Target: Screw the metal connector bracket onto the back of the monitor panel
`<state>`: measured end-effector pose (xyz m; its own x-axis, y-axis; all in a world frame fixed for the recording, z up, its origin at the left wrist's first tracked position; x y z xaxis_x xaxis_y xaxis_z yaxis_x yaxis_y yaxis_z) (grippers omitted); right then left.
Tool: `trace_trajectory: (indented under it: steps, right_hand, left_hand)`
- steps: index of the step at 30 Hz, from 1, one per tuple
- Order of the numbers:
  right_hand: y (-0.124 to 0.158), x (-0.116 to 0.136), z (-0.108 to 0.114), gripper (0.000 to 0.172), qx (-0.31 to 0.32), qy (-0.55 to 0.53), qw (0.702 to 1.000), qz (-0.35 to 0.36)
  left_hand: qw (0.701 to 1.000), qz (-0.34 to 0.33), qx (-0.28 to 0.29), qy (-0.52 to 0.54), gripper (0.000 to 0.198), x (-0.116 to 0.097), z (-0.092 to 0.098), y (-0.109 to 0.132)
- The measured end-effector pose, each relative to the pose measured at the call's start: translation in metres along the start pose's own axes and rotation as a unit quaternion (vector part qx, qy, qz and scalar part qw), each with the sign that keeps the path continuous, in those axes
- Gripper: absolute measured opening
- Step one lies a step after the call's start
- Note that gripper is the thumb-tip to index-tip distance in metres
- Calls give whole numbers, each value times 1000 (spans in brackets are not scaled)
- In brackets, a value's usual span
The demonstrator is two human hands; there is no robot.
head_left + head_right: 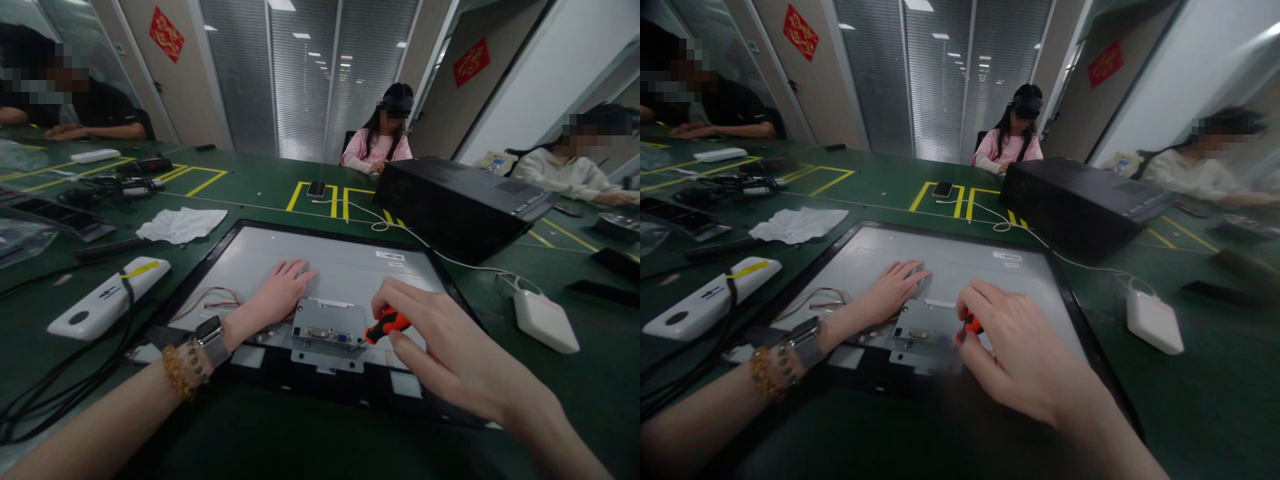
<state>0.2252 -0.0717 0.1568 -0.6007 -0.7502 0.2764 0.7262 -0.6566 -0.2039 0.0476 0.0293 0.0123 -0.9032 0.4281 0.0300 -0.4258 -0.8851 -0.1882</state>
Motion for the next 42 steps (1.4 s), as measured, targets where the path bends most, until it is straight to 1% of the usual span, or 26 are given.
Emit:
trace_trajectory:
  steps: [5, 8, 12, 16, 20, 23, 26, 27, 30, 32, 33, 35, 37, 39, 42]
  right_hand:
    - [1, -7, -6, 8, -2, 35, 999, -11]
    - [0, -11, -10, 16, -27, 86, 996, 1]
    - [-2, -11, -14, 32, -45, 123, 991, 22]
    - [-2, -5, -13, 43, -59, 119, 990, 45]
    - [-2, -5, -13, 47, -65, 115, 991, 36]
    - [-2, -5, -13, 38, -52, 106, 993, 25]
    - [-3, -3, -12, 14, -30, 57, 998, 9]
    - [-2, -3, -12, 8, -26, 35, 999, -5]
    - [-1, -1, -10, 11, -15, -16, 999, -32]
    - [-1, 0, -10, 8, -8, -12, 999, -32]
    - [-1, -1, -11, 12, -2, -2, 999, -35]
    - [-1, -5, -13, 26, 9, 23, 998, -51]
    - [0, -9, -16, 31, 15, 27, 997, -66]
    - [1, -12, -17, 25, 15, 14, 998, -64]
    - [2, -11, -13, 7, 7, -1, 999, -54]
  left_hand:
    - [1000, -5, -5, 7, 44, 1, -1, 1]
    - [1000, -12, -4, 10, 46, 0, 1, 2]
    - [1000, -3, 18, 0, 47, -2, 4, 2]
    - [1000, 2, 20, -4, 46, -2, 5, 1]
    - [1000, 0, 10, 2, 46, -1, 3, 1]
    - [1000, 3, 8, 11, 44, -1, 2, 1]
    - [1000, 6, 3, 18, 43, -1, 2, 1]
    - [1000, 6, 3, 18, 43, -1, 2, 0]
    - [1000, 8, 1, 14, 43, 0, -1, 0]
    - [1000, 6, -7, 13, 44, 1, -2, 0]
    - [1000, 3, -10, 13, 44, 1, -2, 0]
    - [1000, 0, -13, 11, 46, 1, -2, 0]
    - [1000, 2, -7, 9, 47, 1, -1, 0]
    - [1000, 7, 2, 10, 47, 0, 0, 1]
    - [1000, 9, 9, 16, 45, 0, 2, 1]
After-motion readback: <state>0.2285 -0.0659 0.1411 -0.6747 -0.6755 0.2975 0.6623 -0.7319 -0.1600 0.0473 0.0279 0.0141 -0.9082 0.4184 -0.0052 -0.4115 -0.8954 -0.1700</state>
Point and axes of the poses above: each hand's wrist, its own y-axis away from the middle knuckle, its own z-axis out of the back of the hand, x = y × z, the point moved 6 cm from there along -y, towards the middle knuckle, and after that the axes turned 12 degrees about z, right-handed, at the moved point
